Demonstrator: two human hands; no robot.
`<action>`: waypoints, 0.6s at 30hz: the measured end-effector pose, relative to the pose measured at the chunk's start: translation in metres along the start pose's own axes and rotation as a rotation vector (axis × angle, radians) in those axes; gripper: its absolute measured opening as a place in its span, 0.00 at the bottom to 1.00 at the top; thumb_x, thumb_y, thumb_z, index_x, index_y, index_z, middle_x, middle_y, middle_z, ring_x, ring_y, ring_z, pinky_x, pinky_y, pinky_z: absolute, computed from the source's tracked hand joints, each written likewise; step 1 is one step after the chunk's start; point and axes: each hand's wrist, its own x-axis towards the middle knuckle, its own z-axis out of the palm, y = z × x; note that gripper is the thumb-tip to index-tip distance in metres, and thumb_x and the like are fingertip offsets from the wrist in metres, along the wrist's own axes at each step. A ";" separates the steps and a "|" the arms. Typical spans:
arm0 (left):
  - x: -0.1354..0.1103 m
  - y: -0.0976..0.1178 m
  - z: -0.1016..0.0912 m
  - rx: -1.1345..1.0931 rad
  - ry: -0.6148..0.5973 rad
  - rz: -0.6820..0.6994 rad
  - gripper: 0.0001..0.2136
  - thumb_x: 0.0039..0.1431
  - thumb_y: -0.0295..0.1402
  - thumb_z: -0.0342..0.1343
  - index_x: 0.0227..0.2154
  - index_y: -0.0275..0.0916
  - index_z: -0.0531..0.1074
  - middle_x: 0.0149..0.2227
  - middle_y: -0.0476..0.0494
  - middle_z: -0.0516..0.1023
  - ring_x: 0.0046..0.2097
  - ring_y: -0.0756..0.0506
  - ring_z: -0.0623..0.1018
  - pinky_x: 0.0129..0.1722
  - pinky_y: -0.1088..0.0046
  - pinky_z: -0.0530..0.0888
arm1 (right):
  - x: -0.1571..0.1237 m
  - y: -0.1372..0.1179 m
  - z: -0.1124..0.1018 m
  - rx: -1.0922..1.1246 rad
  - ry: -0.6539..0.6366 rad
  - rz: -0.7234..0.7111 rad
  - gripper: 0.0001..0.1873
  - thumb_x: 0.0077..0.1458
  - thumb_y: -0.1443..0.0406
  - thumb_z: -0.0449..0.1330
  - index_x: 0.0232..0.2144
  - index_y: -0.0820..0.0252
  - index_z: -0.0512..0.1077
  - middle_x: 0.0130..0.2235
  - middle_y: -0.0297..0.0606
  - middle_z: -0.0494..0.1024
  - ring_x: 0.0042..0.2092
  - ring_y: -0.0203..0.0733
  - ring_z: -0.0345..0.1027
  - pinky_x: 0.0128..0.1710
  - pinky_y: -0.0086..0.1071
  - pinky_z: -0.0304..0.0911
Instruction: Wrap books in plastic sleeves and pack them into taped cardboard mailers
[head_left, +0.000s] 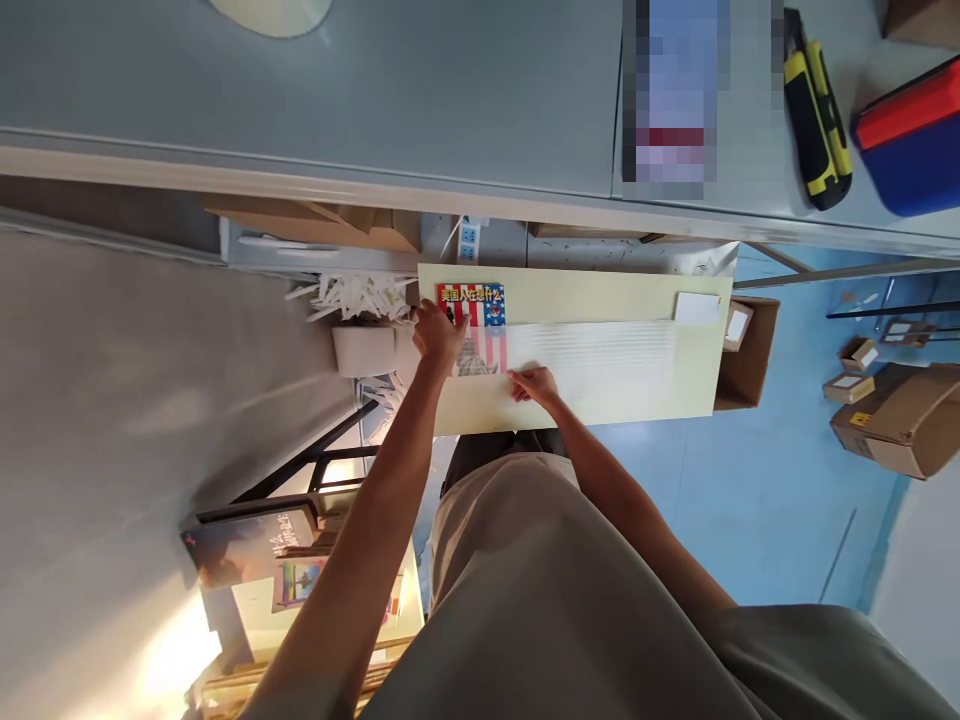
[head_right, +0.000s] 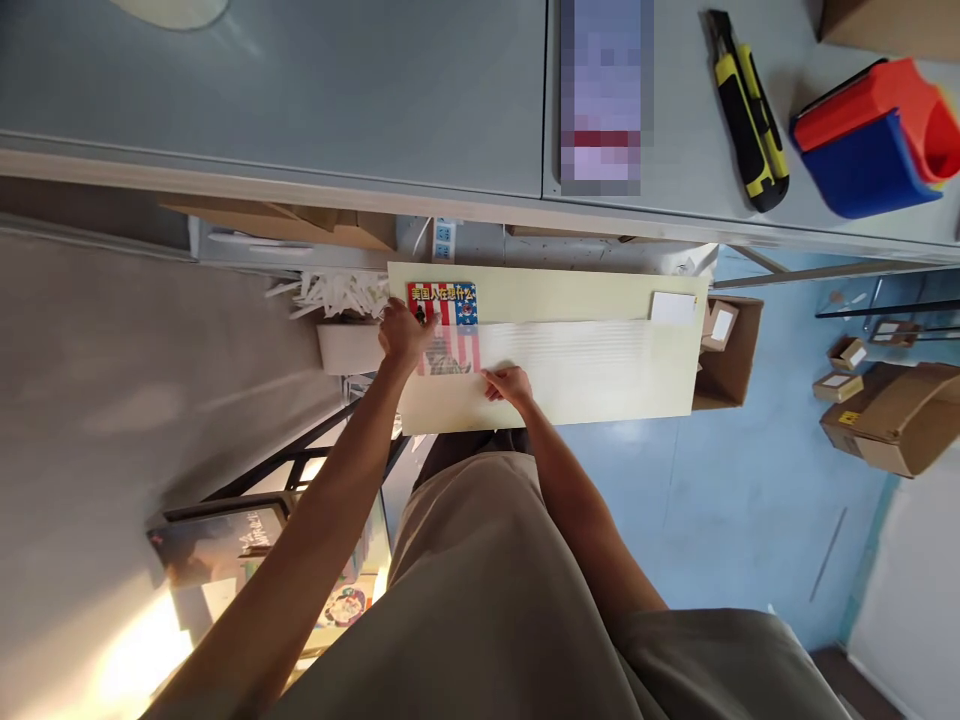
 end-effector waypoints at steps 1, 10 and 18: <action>0.008 0.003 0.000 0.001 -0.026 -0.035 0.37 0.60 0.45 0.73 0.66 0.29 0.71 0.64 0.10 0.77 0.63 0.17 0.81 0.59 0.43 0.79 | 0.000 -0.001 0.000 0.003 -0.001 0.004 0.27 0.70 0.51 0.72 0.22 0.59 0.78 0.24 0.38 0.85 0.24 0.34 0.80 0.24 0.21 0.71; 0.051 0.014 -0.012 -0.285 -0.028 0.188 0.14 0.58 0.40 0.73 0.27 0.42 0.73 0.31 0.47 0.78 0.44 0.39 0.82 0.52 0.64 0.78 | -0.010 -0.014 0.003 -0.043 -0.002 -0.020 0.30 0.75 0.50 0.67 0.21 0.58 0.76 0.22 0.36 0.83 0.25 0.36 0.79 0.30 0.26 0.75; -0.052 0.103 -0.066 -0.365 0.179 0.686 0.10 0.69 0.40 0.71 0.39 0.40 0.79 0.46 0.46 0.80 0.51 0.45 0.81 0.59 0.70 0.77 | -0.030 -0.028 -0.017 -0.137 -0.167 -0.180 0.20 0.75 0.52 0.67 0.58 0.61 0.80 0.59 0.44 0.84 0.55 0.52 0.82 0.57 0.48 0.81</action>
